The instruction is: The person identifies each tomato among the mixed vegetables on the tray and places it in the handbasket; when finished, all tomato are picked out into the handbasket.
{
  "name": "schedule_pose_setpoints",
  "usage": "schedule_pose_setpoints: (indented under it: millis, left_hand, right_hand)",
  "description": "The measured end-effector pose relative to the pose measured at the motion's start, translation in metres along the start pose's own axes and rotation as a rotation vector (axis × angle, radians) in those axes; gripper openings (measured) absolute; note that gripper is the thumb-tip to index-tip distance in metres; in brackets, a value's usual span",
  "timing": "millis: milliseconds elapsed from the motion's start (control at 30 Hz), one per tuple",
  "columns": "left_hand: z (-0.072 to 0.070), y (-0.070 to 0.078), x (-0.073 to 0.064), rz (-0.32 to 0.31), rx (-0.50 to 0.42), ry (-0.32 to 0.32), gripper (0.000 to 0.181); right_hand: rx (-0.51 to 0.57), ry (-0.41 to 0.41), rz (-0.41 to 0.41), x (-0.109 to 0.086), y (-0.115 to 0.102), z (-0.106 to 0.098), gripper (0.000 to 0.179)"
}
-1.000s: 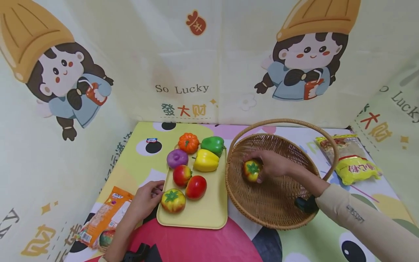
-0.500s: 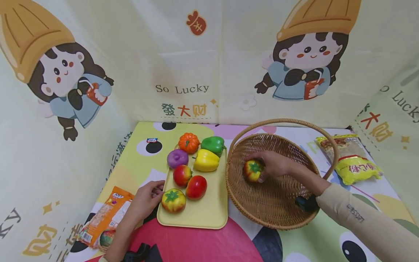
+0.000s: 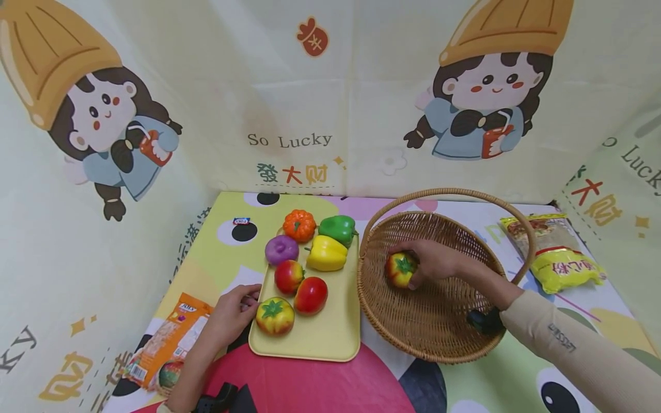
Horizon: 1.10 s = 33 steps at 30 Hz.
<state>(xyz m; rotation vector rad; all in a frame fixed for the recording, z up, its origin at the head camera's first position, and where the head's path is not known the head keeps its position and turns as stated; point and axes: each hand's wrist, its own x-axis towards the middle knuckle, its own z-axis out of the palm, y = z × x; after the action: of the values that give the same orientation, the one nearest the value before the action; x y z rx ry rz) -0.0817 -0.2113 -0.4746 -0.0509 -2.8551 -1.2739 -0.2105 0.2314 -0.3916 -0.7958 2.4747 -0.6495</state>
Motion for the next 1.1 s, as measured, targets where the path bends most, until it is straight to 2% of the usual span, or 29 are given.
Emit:
schedule_pose_setpoints:
  millis: [200, 467, 1100]
  left_hand:
    - [0.0010, -0.0019, 0.0000, 0.031, 0.010, 0.011, 0.036]
    - [0.0010, -0.0019, 0.0010, 0.009, 0.008, -0.008, 0.037]
    - [0.0008, -0.0025, 0.0010, 0.006, 0.017, 0.000, 0.037]
  right_hand:
    - [-0.009, -0.014, 0.007, -0.0002, -0.0006, -0.0002, 0.076]
    - [-0.018, -0.016, 0.008, -0.0012, -0.0011, -0.0003, 0.077]
    - [-0.012, -0.023, -0.007, -0.0002, -0.0002, -0.0027, 0.076]
